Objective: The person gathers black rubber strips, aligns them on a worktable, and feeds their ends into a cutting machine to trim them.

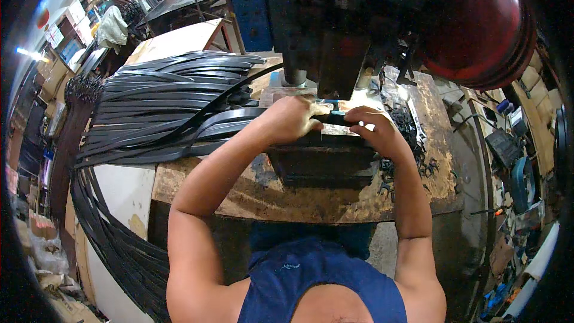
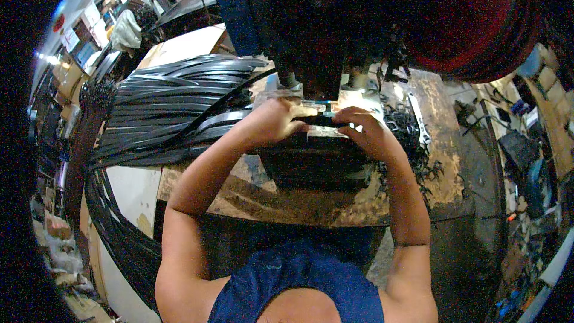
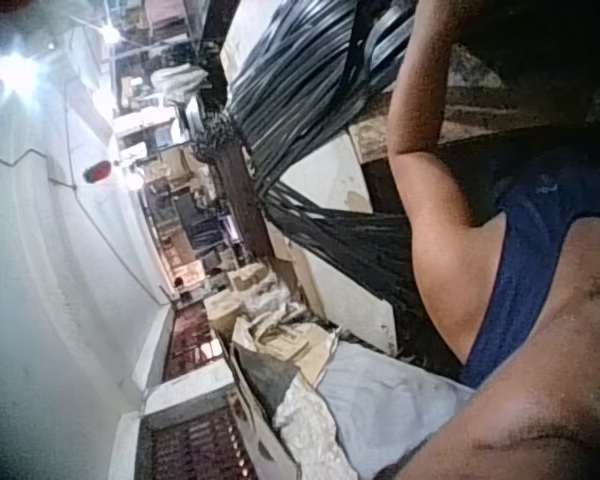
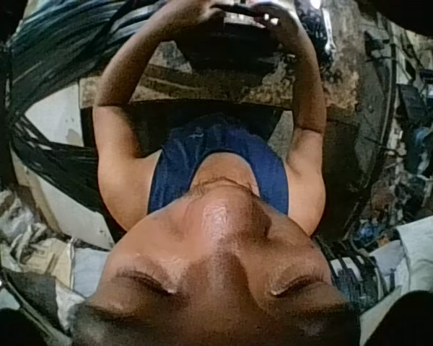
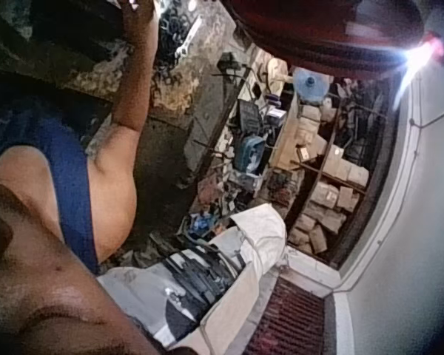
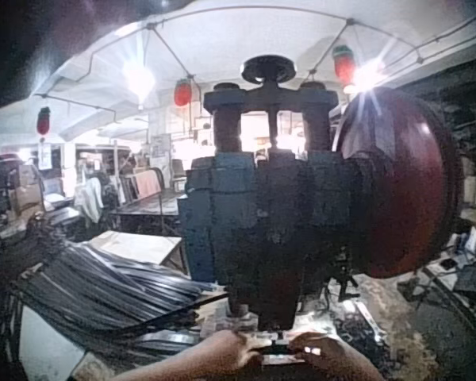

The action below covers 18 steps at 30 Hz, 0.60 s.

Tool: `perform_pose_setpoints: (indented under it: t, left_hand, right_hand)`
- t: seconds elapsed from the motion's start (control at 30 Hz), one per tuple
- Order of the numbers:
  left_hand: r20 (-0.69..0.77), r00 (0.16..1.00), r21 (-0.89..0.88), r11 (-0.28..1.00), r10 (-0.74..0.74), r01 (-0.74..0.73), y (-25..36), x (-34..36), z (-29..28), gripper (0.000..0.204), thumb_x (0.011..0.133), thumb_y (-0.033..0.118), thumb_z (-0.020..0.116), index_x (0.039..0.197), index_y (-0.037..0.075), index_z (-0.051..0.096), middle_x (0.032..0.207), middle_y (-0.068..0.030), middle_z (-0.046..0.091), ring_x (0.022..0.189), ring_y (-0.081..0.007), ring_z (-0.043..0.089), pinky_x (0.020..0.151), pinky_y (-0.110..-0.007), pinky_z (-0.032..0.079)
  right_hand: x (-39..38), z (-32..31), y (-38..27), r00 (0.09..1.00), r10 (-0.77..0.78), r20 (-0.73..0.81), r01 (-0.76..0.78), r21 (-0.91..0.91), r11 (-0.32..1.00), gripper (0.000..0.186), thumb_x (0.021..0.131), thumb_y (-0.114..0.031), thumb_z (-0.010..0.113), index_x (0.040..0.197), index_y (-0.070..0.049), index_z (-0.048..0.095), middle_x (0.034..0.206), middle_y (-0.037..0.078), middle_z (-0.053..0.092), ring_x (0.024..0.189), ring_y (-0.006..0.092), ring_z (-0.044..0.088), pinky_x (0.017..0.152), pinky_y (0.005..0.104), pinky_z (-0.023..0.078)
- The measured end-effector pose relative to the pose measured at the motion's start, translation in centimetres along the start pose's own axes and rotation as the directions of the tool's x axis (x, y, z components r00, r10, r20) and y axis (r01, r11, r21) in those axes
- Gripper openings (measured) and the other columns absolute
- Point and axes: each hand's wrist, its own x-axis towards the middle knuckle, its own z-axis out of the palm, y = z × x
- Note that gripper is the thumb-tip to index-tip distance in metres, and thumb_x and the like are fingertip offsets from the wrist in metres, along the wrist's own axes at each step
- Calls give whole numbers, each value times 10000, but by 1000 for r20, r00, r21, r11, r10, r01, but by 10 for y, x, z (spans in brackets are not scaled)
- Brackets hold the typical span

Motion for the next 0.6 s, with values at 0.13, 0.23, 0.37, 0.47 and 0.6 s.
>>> perform_pose_setpoints:
  t: [0.13,0.23,0.37,0.47,0.6]
  left_hand:
    - [-42,998,-5,999,38,-38,-31,10,-5,316,844,304,633,1087,107,678,976,-226,638,902,-358,614,791,-411,480]
    - [-11,988,-104,983,154,-154,-51,17,-14,283,807,249,678,1044,94,692,987,-208,630,919,-366,596,795,-409,462]
    - [-25,982,4,982,188,-188,-84,21,-9,253,804,233,677,1019,102,701,957,-179,642,931,-353,590,809,-408,452]
    - [-24,979,-86,976,201,-202,-99,22,5,209,793,195,685,978,100,707,914,-173,627,913,-356,589,793,-411,451]
    - [-139,969,4,979,203,-205,-98,23,9,174,771,114,704,941,80,703,912,-173,619,899,-355,596,761,-410,458]
  right_hand:
    - [10,11,11,997,68,-37,-67,36,997,258,823,-66,643,1074,-7,651,1108,124,631,1045,260,592,919,350,451]
    - [19,24,23,993,110,-45,-104,110,989,294,838,-118,643,1117,-28,639,1123,129,628,1057,265,585,928,354,443]
    - [20,25,22,998,23,-58,-36,-236,971,299,864,-205,618,1139,-89,626,1086,139,620,1062,292,565,927,373,434]
    - [17,24,31,986,-113,-119,67,-333,941,214,853,-183,610,1039,-81,638,981,139,618,1002,315,563,890,393,444]
    - [7,3,23,995,5,-102,-57,-518,853,169,867,-174,577,983,-63,628,922,129,620,996,317,553,879,399,438]
